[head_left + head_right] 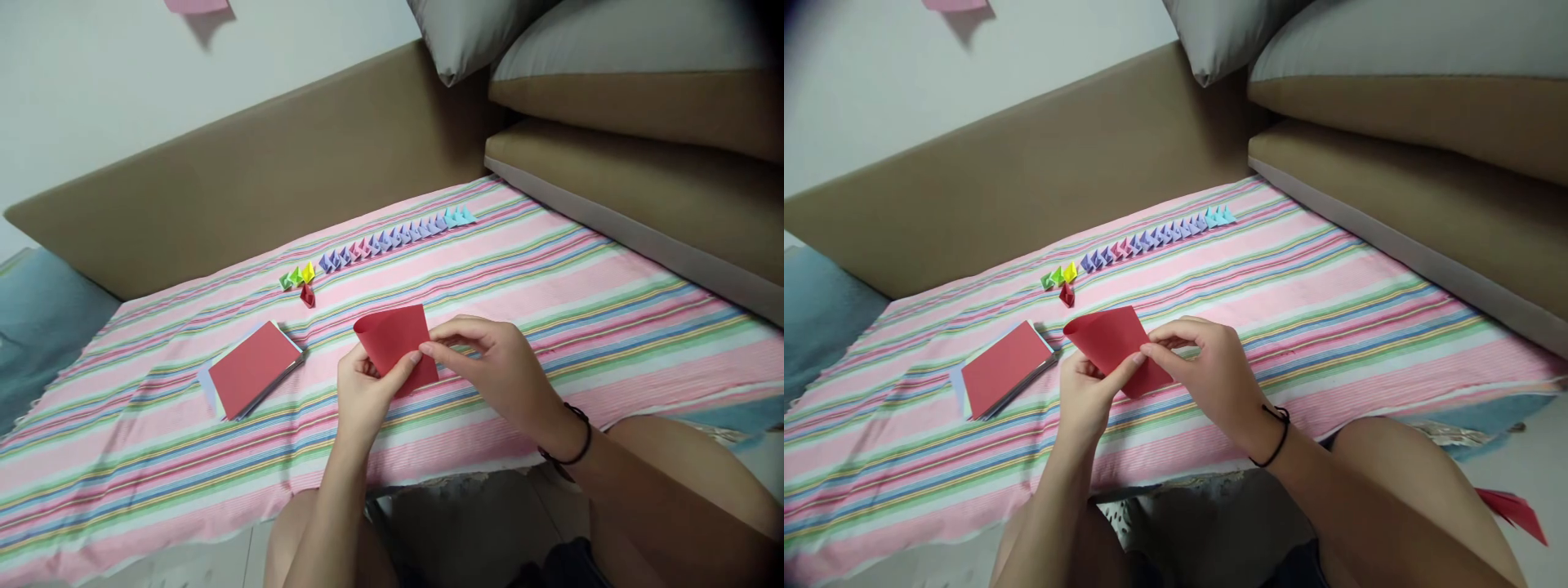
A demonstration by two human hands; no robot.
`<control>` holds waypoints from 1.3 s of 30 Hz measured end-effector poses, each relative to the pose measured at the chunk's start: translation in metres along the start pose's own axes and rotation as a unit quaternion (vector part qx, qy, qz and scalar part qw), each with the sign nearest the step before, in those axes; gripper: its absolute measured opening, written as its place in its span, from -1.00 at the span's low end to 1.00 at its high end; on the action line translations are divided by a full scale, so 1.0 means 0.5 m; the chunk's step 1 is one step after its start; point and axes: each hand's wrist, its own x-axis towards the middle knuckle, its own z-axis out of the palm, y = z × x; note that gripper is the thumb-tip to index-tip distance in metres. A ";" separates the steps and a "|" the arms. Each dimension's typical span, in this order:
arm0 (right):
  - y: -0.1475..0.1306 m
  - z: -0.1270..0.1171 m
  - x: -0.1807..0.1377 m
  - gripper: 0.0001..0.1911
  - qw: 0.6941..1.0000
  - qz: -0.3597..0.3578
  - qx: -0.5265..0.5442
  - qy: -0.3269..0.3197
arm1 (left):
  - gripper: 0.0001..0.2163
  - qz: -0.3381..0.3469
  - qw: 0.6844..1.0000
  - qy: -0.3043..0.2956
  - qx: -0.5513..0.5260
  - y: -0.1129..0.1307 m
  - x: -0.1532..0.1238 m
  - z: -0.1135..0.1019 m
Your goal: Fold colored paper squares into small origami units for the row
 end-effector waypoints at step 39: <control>-0.031 0.010 -0.025 -0.91 0.986 -0.143 -0.084 0.026 | -0.78 0.060 0.992 0.038 -0.103 0.006 -0.002 -0.004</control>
